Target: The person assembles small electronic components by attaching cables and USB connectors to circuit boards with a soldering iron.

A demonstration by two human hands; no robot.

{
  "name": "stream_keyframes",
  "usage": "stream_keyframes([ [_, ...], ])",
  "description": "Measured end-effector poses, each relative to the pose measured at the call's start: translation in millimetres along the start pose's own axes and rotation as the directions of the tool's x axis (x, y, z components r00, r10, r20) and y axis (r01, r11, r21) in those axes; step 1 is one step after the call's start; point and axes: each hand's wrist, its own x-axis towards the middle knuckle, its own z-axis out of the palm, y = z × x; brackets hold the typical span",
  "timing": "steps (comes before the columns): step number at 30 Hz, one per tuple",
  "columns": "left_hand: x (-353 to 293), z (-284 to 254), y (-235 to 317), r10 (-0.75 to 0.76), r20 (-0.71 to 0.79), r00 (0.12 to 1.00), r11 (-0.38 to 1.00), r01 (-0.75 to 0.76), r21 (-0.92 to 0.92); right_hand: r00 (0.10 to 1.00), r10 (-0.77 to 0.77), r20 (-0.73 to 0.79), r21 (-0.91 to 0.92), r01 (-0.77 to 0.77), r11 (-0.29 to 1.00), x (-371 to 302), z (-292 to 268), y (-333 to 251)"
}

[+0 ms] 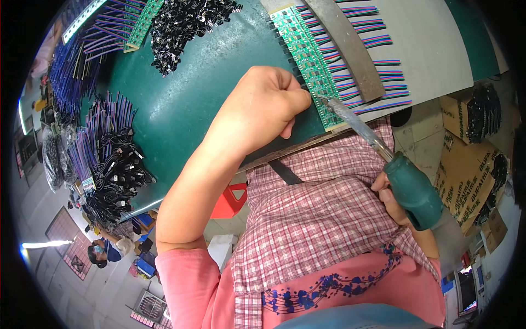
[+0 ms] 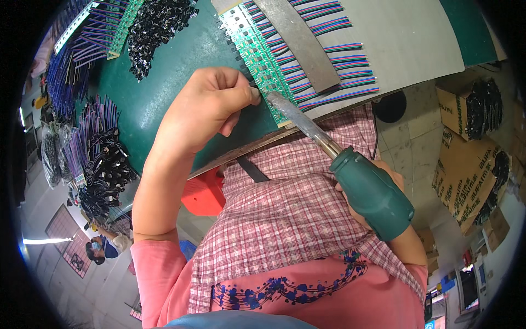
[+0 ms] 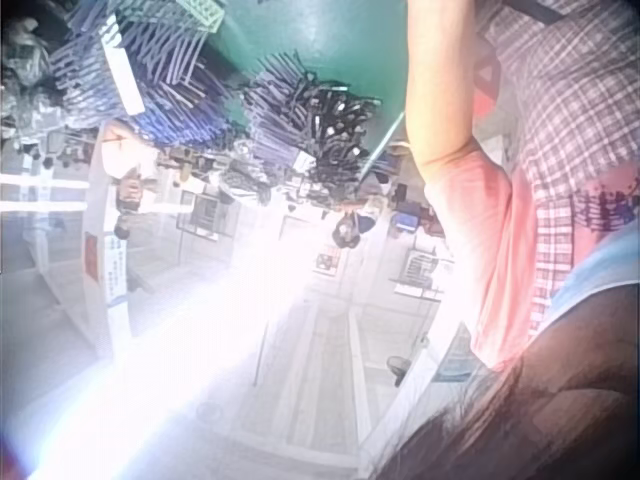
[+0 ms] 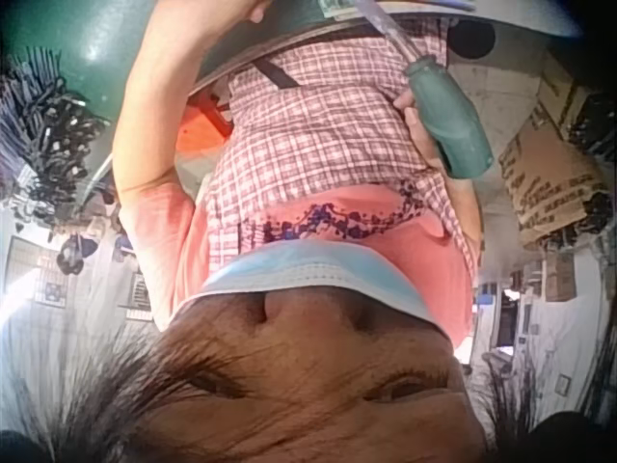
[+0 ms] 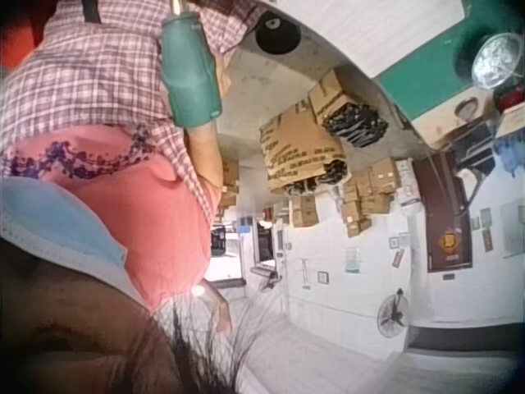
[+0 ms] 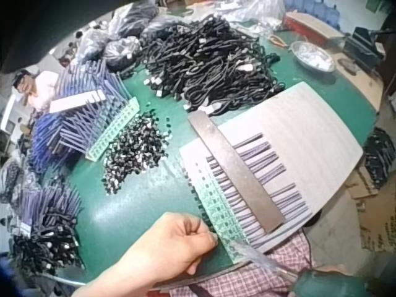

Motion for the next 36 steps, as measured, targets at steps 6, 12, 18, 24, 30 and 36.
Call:
stream_keyframes([
  [6,1.7,1.5,0.5,-0.006,-0.004,1.000,1.000,0.006,0.015,0.996,-0.088,-0.003,0.060,0.088,0.994,-0.4,4.0,9.7],
  [12,1.5,1.9,3.3,0.013,0.000,1.000,1.000,-0.013,0.021,0.999,0.027,-0.025,0.098,-0.025,0.995,-1.1,-10.2,-3.4],
  [18,4.5,-3.2,4.6,-0.008,-0.015,1.000,0.997,0.009,0.079,0.959,0.072,-0.275,0.414,0.050,0.909,26.1,-30.7,-3.1],
  [24,-12.7,-4.3,3.9,-0.001,-0.040,0.999,0.998,0.003,0.058,0.733,0.011,-0.680,0.363,0.324,0.874,80.9,-102.2,5.7],
  [30,0.2,3.9,-2.6,0.078,0.070,0.994,0.990,-0.086,0.110,0.589,0.172,-0.789,0.251,0.055,0.966,132.5,-183.7,42.2],
  [36,-16.6,0.4,3.5,0.061,0.057,0.997,0.993,-0.066,0.102,0.755,0.024,-0.656,0.361,0.285,0.888,68.7,-105.7,-7.5],
])
